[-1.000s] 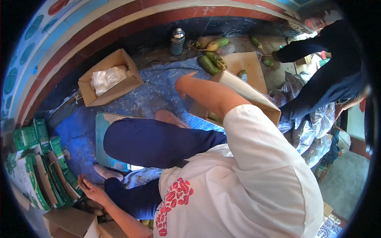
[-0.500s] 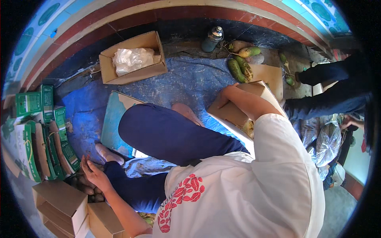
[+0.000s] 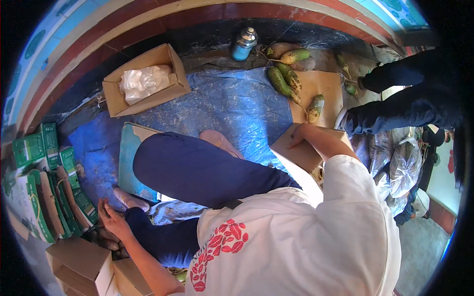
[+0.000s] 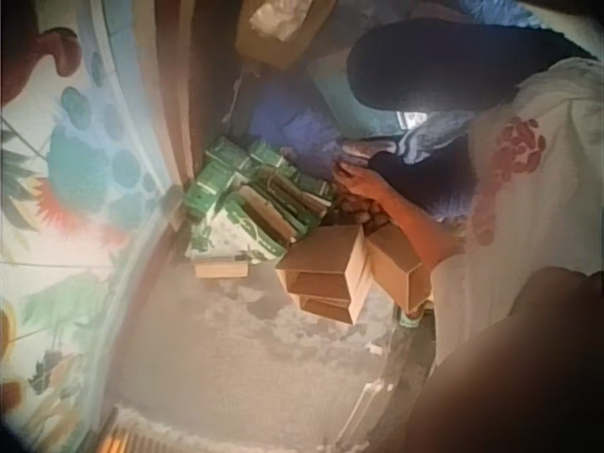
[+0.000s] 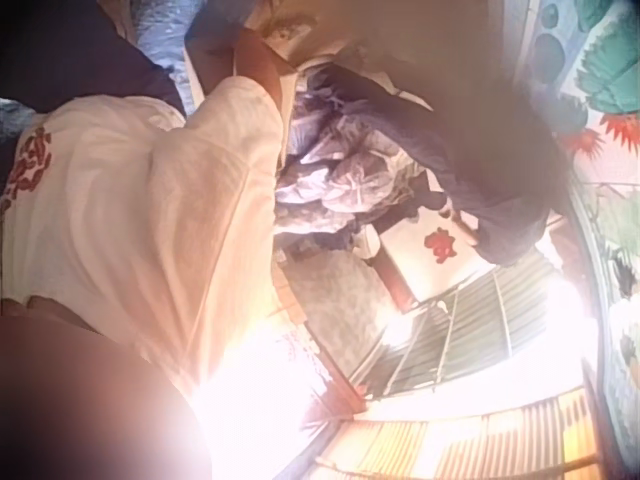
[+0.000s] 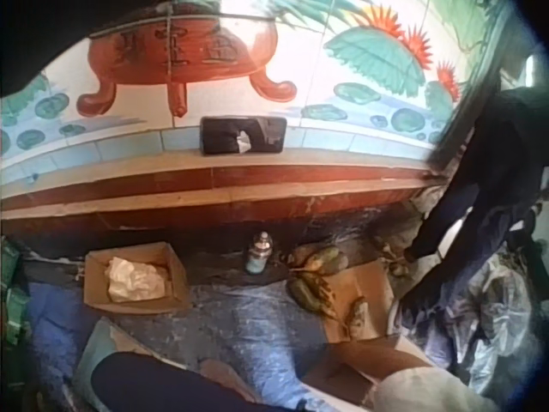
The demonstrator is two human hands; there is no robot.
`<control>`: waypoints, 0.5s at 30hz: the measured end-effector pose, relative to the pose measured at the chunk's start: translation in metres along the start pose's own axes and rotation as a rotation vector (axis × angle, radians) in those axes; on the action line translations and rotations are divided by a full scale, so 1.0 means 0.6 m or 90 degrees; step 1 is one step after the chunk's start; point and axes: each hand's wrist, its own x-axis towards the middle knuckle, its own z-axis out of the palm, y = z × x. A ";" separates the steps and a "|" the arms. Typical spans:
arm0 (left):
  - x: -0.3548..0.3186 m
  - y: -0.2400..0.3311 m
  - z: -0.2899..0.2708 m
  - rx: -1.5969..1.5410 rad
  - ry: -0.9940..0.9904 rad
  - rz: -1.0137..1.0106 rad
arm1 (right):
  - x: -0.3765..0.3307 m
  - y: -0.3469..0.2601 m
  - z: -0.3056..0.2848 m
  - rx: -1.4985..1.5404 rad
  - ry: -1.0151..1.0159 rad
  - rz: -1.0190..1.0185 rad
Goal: The recorder is packaging green papayas into cardboard boxes and using a scale to weigh the contents.
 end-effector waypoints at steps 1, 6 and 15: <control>0.001 0.002 0.003 -0.006 -0.002 -0.008 | 0.001 0.005 0.015 0.006 -0.003 0.001; 0.007 -0.005 0.007 0.012 -0.024 -0.009 | -0.058 0.009 0.106 0.042 -0.002 -0.037; 0.001 0.000 0.020 0.073 -0.049 0.009 | -0.088 -0.028 0.312 0.153 -0.042 -0.085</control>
